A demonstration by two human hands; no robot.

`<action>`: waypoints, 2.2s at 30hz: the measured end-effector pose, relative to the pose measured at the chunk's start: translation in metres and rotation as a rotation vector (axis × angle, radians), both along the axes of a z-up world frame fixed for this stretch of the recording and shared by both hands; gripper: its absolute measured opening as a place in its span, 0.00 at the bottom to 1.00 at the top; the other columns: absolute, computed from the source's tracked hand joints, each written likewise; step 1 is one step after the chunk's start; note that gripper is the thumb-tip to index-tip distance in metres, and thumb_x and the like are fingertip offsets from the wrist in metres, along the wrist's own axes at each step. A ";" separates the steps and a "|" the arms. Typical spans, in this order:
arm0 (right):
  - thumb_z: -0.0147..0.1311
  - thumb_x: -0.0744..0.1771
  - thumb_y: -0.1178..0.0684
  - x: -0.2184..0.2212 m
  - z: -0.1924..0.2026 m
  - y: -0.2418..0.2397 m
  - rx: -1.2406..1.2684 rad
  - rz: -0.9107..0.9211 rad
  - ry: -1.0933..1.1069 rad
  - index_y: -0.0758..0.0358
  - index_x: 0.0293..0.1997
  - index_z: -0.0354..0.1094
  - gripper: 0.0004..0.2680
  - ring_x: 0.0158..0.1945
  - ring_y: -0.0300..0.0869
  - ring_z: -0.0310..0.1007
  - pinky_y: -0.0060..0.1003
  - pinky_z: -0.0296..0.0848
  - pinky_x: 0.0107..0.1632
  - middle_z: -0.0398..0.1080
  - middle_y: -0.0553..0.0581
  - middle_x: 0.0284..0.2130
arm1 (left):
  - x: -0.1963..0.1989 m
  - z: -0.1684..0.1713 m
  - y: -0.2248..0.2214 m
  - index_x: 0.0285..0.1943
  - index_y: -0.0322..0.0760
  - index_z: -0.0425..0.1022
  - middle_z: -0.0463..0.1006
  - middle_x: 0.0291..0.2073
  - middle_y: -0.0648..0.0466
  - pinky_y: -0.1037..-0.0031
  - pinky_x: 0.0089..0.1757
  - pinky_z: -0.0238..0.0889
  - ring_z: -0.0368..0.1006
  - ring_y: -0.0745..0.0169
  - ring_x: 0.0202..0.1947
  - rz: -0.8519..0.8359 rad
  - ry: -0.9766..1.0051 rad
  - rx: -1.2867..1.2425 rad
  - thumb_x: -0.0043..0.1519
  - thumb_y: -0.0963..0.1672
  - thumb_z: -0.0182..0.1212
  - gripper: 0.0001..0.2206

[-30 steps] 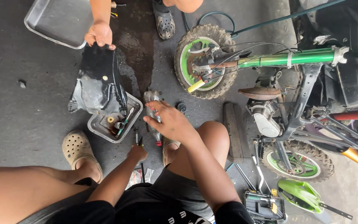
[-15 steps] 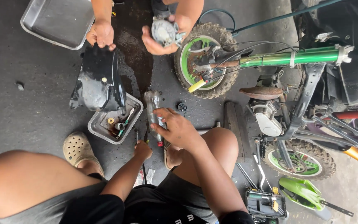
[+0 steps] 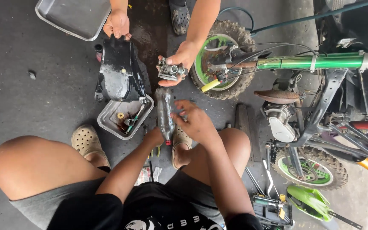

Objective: Disassembling and cleaning the components of a motorcycle carburetor using hand tools on the floor.

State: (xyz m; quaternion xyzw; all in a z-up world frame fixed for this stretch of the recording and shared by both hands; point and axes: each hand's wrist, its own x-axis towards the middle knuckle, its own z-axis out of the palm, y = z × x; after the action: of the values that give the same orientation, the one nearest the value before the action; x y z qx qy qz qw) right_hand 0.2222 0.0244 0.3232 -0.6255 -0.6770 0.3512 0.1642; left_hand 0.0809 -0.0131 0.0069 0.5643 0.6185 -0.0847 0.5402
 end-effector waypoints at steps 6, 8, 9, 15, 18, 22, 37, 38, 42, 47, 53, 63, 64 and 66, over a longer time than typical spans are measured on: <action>0.63 0.65 0.59 0.001 0.000 0.017 0.273 -0.374 0.217 0.62 0.56 0.67 0.14 0.34 0.46 0.79 0.34 0.76 0.33 0.74 0.61 0.40 | -0.034 0.157 0.038 0.49 0.11 0.77 0.79 0.44 0.23 0.43 0.48 0.74 0.77 0.23 0.48 -0.466 -0.130 0.199 0.61 0.40 0.48 0.18; 0.66 0.64 0.60 0.001 0.000 0.020 0.380 -0.349 0.242 0.62 0.55 0.64 0.16 0.35 0.46 0.79 0.33 0.77 0.32 0.69 0.61 0.46 | -0.055 0.211 0.056 0.41 0.21 0.81 0.83 0.37 0.34 0.54 0.44 0.77 0.82 0.38 0.44 -0.723 0.054 0.299 0.60 0.40 0.51 0.14; 0.66 0.64 0.60 0.001 0.000 0.022 0.373 -0.349 0.244 0.62 0.55 0.64 0.16 0.35 0.46 0.79 0.33 0.77 0.32 0.69 0.61 0.46 | -0.066 0.241 0.063 0.41 0.21 0.81 0.83 0.37 0.34 0.54 0.44 0.77 0.82 0.38 0.44 -0.722 0.055 0.292 0.60 0.40 0.51 0.14; 0.70 0.61 0.61 -0.013 -0.003 0.032 0.380 -0.236 0.207 0.66 0.57 0.65 0.21 0.39 0.50 0.80 0.33 0.81 0.35 0.65 0.62 0.47 | -0.099 0.344 0.109 0.72 0.27 0.63 0.73 0.55 0.31 0.54 0.47 0.74 0.77 0.33 0.50 -0.190 -0.307 0.779 0.59 0.41 0.67 0.31; 0.70 0.62 0.61 -0.009 -0.015 0.046 0.414 -0.213 0.163 0.67 0.53 0.67 0.17 0.37 0.50 0.79 0.34 0.82 0.33 0.65 0.61 0.44 | -0.085 0.327 0.127 0.72 0.24 0.61 0.68 0.58 0.28 0.53 0.52 0.73 0.73 0.27 0.55 -0.208 -0.433 0.915 0.61 0.41 0.67 0.30; 0.68 0.64 0.55 -0.013 -0.012 0.037 0.495 -0.167 0.112 0.58 0.52 0.68 0.14 0.35 0.43 0.77 0.39 0.77 0.39 0.67 0.56 0.45 | -0.079 0.289 0.129 0.73 0.30 0.63 0.63 0.61 0.39 0.51 0.55 0.64 0.64 0.34 0.58 -0.362 -0.355 1.223 0.67 0.51 0.65 0.30; 0.77 0.60 0.54 -0.022 -0.003 0.030 0.838 -0.045 0.532 0.70 0.58 0.65 0.25 0.56 0.54 0.69 0.44 0.76 0.50 0.61 0.66 0.54 | -0.101 0.335 0.107 0.65 0.29 0.74 0.78 0.54 0.38 0.52 0.56 0.68 0.74 0.36 0.55 -0.091 -0.908 1.492 0.59 0.40 0.75 0.25; 0.77 0.60 0.53 -0.020 -0.008 0.033 0.816 0.004 0.629 0.72 0.61 0.62 0.28 0.63 0.58 0.66 0.47 0.74 0.55 0.59 0.68 0.57 | -0.102 0.341 0.104 0.64 0.26 0.74 0.78 0.54 0.35 0.52 0.57 0.68 0.74 0.35 0.56 -0.084 -0.971 1.499 0.59 0.40 0.75 0.24; 0.73 0.63 0.49 -0.033 0.005 0.027 0.802 0.095 0.695 0.73 0.62 0.63 0.26 0.67 0.63 0.61 0.52 0.72 0.56 0.62 0.69 0.56 | -0.106 0.355 0.088 0.61 0.24 0.75 0.78 0.53 0.35 0.49 0.57 0.67 0.74 0.35 0.56 -0.062 -1.076 1.418 0.60 0.42 0.73 0.22; 0.72 0.63 0.49 -0.031 -0.009 0.026 0.890 0.164 0.770 0.77 0.54 0.69 0.22 0.57 0.68 0.70 0.61 0.69 0.59 0.69 0.74 0.48 | -0.107 0.355 0.080 0.62 0.22 0.72 0.77 0.55 0.31 0.46 0.59 0.66 0.73 0.33 0.59 -0.032 -1.279 1.230 0.62 0.42 0.69 0.22; 0.73 0.62 0.53 -0.034 -0.018 0.021 0.915 0.153 0.830 0.78 0.54 0.67 0.22 0.58 0.70 0.70 0.63 0.68 0.60 0.68 0.75 0.48 | -0.110 0.361 0.073 0.64 0.25 0.73 0.75 0.60 0.35 0.49 0.59 0.67 0.72 0.36 0.63 -0.020 -1.277 1.094 0.61 0.40 0.71 0.22; 0.70 0.64 0.54 -0.039 -0.018 0.019 0.988 0.115 0.779 0.72 0.55 0.61 0.20 0.60 0.67 0.67 0.58 0.70 0.59 0.63 0.74 0.51 | -0.094 0.365 0.059 0.70 0.23 0.65 0.67 0.65 0.27 0.40 0.65 0.57 0.64 0.26 0.67 -0.054 -1.280 1.163 0.57 0.37 0.72 0.31; 0.70 0.64 0.54 -0.040 -0.018 0.019 0.992 0.112 0.784 0.72 0.55 0.60 0.20 0.60 0.66 0.67 0.58 0.69 0.59 0.63 0.73 0.51 | -0.091 0.364 0.056 0.71 0.25 0.65 0.67 0.66 0.30 0.41 0.64 0.58 0.63 0.27 0.68 -0.027 -1.227 1.187 0.58 0.38 0.73 0.31; 0.70 0.64 0.54 -0.041 -0.019 0.017 0.993 0.110 0.790 0.71 0.54 0.60 0.20 0.59 0.65 0.66 0.58 0.68 0.59 0.63 0.73 0.50 | -0.085 0.362 0.050 0.72 0.27 0.65 0.67 0.67 0.32 0.43 0.64 0.59 0.63 0.28 0.69 0.003 -1.171 1.208 0.59 0.40 0.75 0.32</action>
State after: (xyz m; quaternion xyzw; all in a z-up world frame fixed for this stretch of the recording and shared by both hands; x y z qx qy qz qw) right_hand 0.1807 0.0409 0.3038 -0.2627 -0.6787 0.2077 0.6536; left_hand -0.0043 0.0367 0.3685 0.7085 0.1777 0.5683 0.3789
